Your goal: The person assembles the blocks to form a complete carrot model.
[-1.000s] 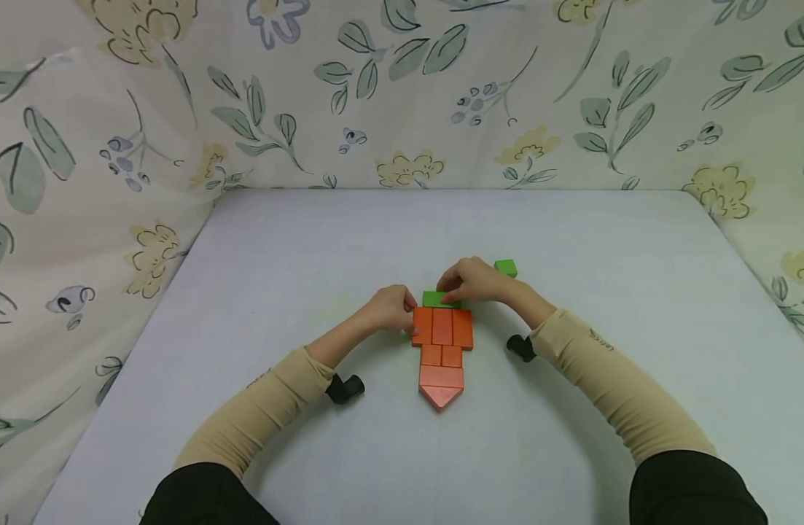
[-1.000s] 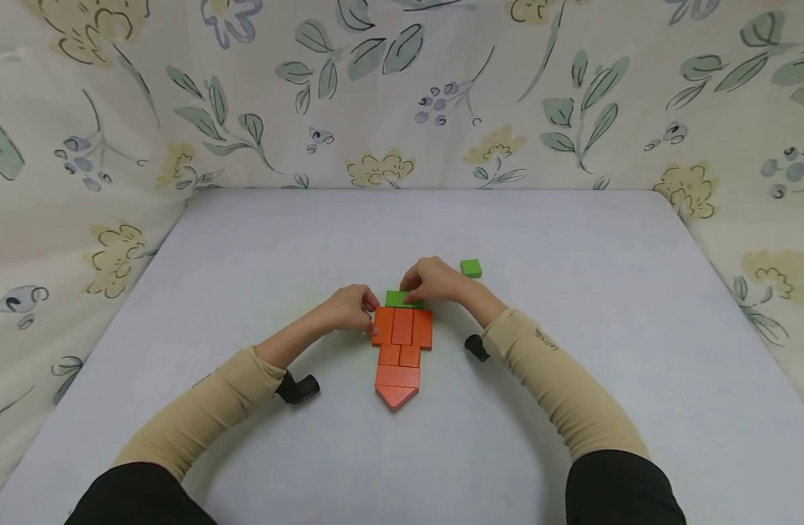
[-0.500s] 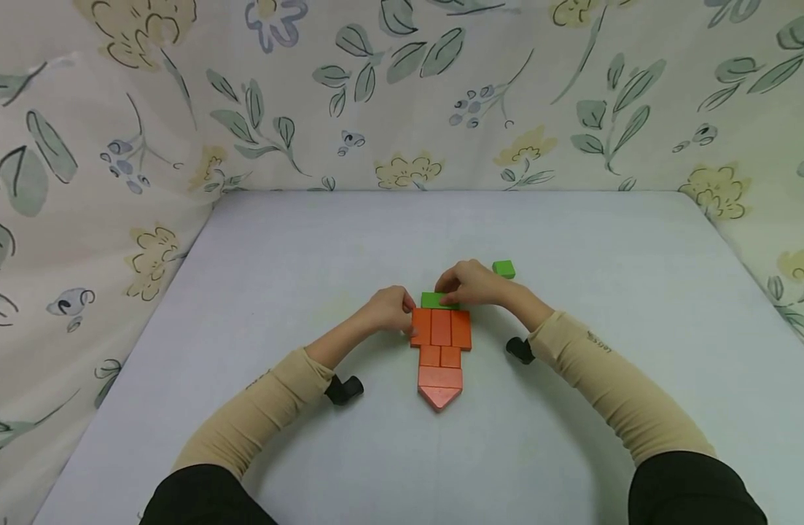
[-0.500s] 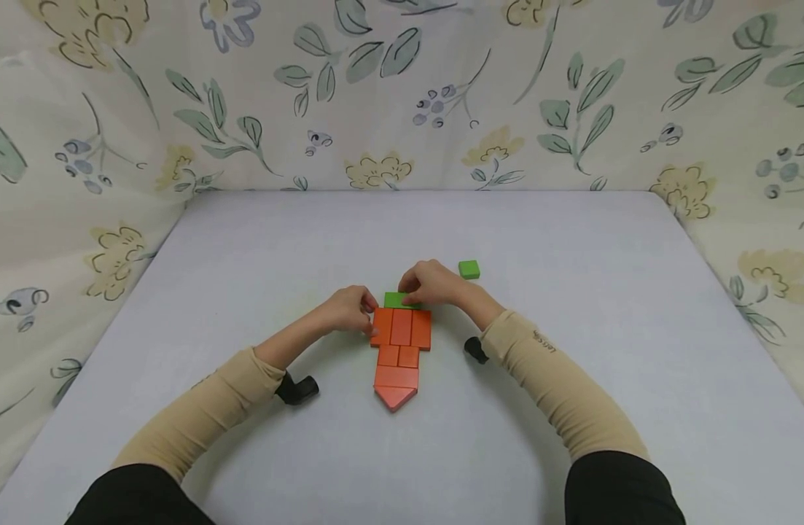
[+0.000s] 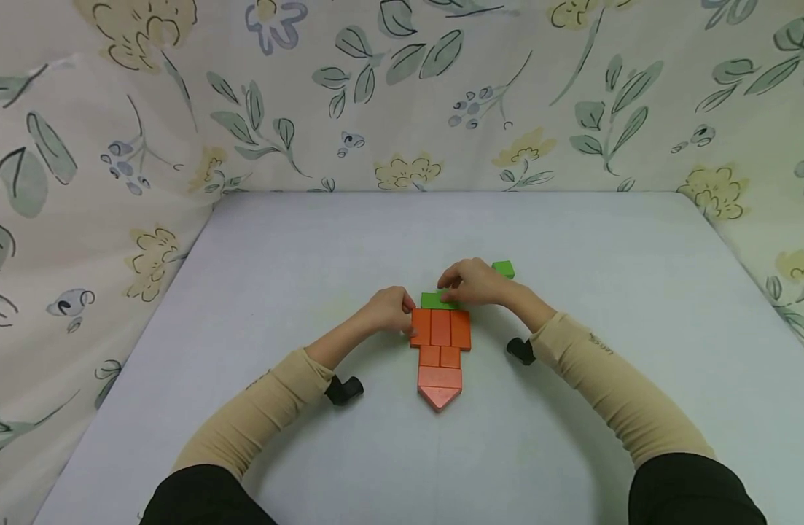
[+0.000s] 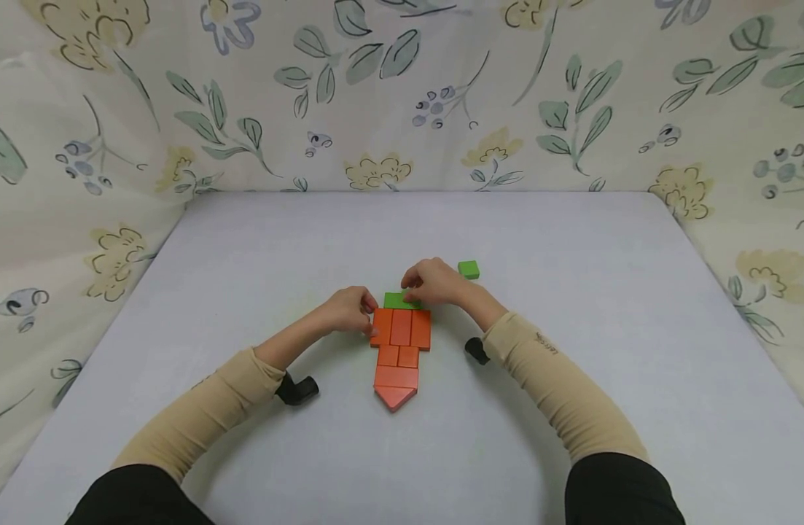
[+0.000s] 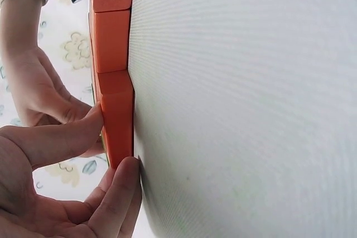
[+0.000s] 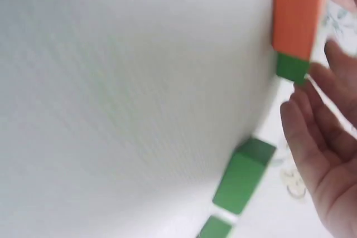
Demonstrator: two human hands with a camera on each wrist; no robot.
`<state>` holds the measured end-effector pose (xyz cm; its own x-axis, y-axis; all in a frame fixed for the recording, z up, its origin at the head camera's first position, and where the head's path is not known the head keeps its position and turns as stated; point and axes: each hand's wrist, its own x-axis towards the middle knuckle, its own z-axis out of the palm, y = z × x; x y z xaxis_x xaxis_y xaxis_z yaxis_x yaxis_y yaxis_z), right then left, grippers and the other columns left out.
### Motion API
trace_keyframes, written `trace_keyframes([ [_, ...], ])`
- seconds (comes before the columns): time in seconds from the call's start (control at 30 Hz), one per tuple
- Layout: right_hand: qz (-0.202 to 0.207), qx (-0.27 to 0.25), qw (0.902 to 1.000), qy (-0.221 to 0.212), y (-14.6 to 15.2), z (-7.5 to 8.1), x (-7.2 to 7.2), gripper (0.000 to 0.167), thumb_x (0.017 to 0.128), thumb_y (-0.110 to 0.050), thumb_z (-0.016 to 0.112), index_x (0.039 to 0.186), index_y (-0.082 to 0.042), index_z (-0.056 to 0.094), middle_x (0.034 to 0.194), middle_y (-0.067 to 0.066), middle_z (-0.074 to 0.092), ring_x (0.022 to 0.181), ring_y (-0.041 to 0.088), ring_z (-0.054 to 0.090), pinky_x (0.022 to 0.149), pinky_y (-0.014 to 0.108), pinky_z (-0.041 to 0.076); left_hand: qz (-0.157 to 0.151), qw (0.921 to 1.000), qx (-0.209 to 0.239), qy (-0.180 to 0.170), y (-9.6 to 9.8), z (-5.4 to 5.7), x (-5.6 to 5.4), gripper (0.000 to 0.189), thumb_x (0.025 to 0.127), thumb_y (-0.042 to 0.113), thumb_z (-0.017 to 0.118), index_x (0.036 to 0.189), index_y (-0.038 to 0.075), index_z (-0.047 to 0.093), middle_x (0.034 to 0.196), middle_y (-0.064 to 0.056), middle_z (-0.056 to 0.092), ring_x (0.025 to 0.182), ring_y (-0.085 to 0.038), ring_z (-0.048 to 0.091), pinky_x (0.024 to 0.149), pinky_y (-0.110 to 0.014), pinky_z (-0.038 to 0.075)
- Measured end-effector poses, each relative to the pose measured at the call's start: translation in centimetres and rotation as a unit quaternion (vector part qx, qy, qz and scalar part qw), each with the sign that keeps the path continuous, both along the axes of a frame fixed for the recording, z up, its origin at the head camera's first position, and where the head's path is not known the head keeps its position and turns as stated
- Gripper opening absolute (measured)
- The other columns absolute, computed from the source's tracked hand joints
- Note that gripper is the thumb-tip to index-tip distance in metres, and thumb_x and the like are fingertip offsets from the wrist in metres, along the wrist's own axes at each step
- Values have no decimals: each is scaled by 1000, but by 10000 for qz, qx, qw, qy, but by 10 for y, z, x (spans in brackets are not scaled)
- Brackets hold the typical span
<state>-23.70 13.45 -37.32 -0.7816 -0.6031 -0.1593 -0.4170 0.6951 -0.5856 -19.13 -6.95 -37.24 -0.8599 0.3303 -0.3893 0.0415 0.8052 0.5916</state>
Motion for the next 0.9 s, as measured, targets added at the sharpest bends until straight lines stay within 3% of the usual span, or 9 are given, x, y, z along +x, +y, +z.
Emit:
trace_keyframes([
  [0.2,-406,323,9984,228,19,12,-9,21,91,3,57,109,6,68,105,19,68,97,31,60,85,44,49,-23,10000,32,36,-1,0,0,43,75,8,80,111,-4,60,102,-11,59,88,-22,54,80,-32,47],
  [0.47,-67,1049,9941,-252,34,18,-10,47,77,23,44,116,6,65,115,22,63,104,34,55,90,45,47,7,10000,-59,34,-1,0,0,43,76,8,81,112,-4,60,104,-11,60,89,-22,55,81,-33,48],
  [0.7,-92,1175,9929,141,36,11,-14,37,79,17,58,115,7,65,113,21,64,99,33,56,88,45,48,3,10000,-27,12,-1,0,0,44,76,8,80,112,-4,60,104,-11,59,89,-22,54,81,-32,48],
  [0.9,-175,683,9959,565,23,16,-17,31,80,8,64,111,7,66,108,20,67,98,33,61,86,44,50,31,10000,5,-32,0,-1,-1,44,76,8,80,112,-4,60,103,-11,59,89,-22,54,81,-32,48],
])
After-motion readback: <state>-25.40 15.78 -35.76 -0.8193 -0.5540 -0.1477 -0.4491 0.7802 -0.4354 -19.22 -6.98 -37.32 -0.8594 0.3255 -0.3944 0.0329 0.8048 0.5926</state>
